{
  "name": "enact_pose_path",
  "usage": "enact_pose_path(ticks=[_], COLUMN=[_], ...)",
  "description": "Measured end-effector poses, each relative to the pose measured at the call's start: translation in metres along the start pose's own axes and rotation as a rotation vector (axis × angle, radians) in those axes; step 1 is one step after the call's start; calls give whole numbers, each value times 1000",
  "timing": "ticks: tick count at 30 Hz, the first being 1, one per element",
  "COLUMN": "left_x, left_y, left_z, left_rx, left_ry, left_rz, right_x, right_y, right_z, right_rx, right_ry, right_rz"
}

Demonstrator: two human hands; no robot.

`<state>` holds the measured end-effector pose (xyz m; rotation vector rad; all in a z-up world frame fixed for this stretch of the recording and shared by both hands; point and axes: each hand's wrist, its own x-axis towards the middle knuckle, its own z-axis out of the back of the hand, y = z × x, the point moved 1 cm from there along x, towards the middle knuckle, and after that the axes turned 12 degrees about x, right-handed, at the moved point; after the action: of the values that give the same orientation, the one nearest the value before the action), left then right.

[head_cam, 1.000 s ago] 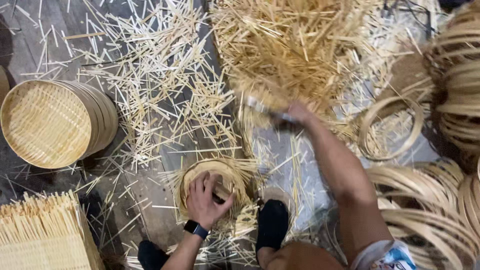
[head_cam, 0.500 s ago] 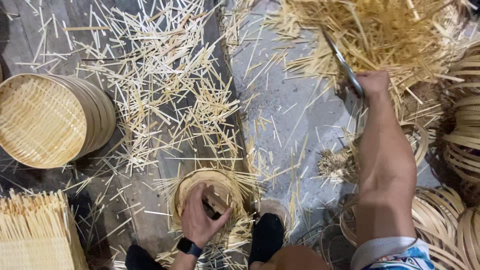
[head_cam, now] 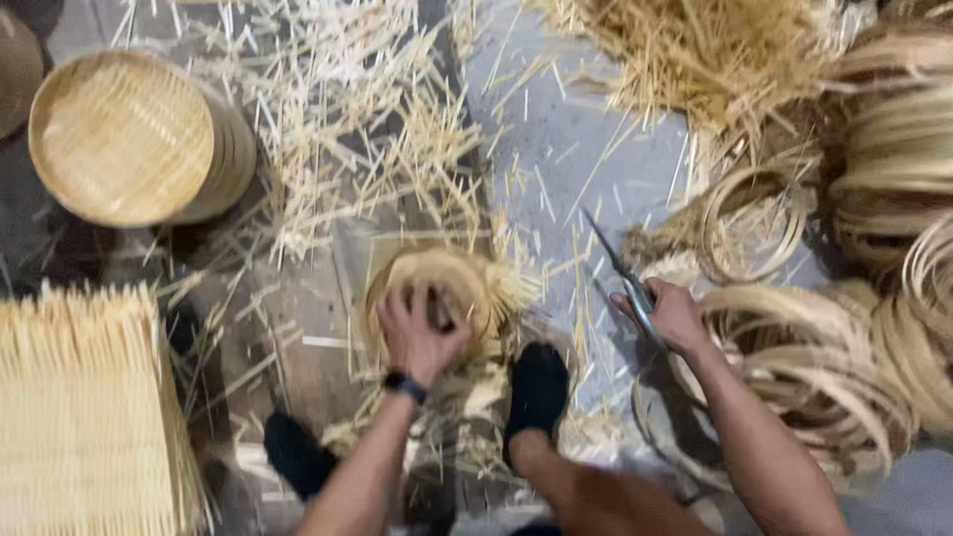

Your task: The person sits on the floor and repeatedly places a circular bamboo frame over a flat woven bamboo mat, then uses shears to trim the excess matting flush with the frame. The person stacks the finished circular mats to the side.

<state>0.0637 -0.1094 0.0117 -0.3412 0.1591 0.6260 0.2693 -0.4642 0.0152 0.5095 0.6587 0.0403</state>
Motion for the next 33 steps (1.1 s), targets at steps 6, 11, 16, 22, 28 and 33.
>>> enact_pose_path(ticks=[6,11,16,22,28,33], left_x=[-17,-20,-26,-22,-21,-18], left_y=[-25,-27,-12,-17,-6,-1], left_z=[-3,-10,-13,-2,-5,1], left_rx=[-221,-164,-81,-52,-75,-30], left_ry=[-50,-119,-69,-63,9,22], left_rz=[425,359,100,71,-32,-155], right_x=[-77,-56,-14,6,16,23], right_y=[-13,30,72,87,85,92], right_z=[-56,-75,-89,-112,-104,-113], right_rx=[-30,-198,-478,-512,-519,-554], right_ry=[-14,-63,-109,-141,-125,-223], right_rz=[371,480,651,592,647,726])
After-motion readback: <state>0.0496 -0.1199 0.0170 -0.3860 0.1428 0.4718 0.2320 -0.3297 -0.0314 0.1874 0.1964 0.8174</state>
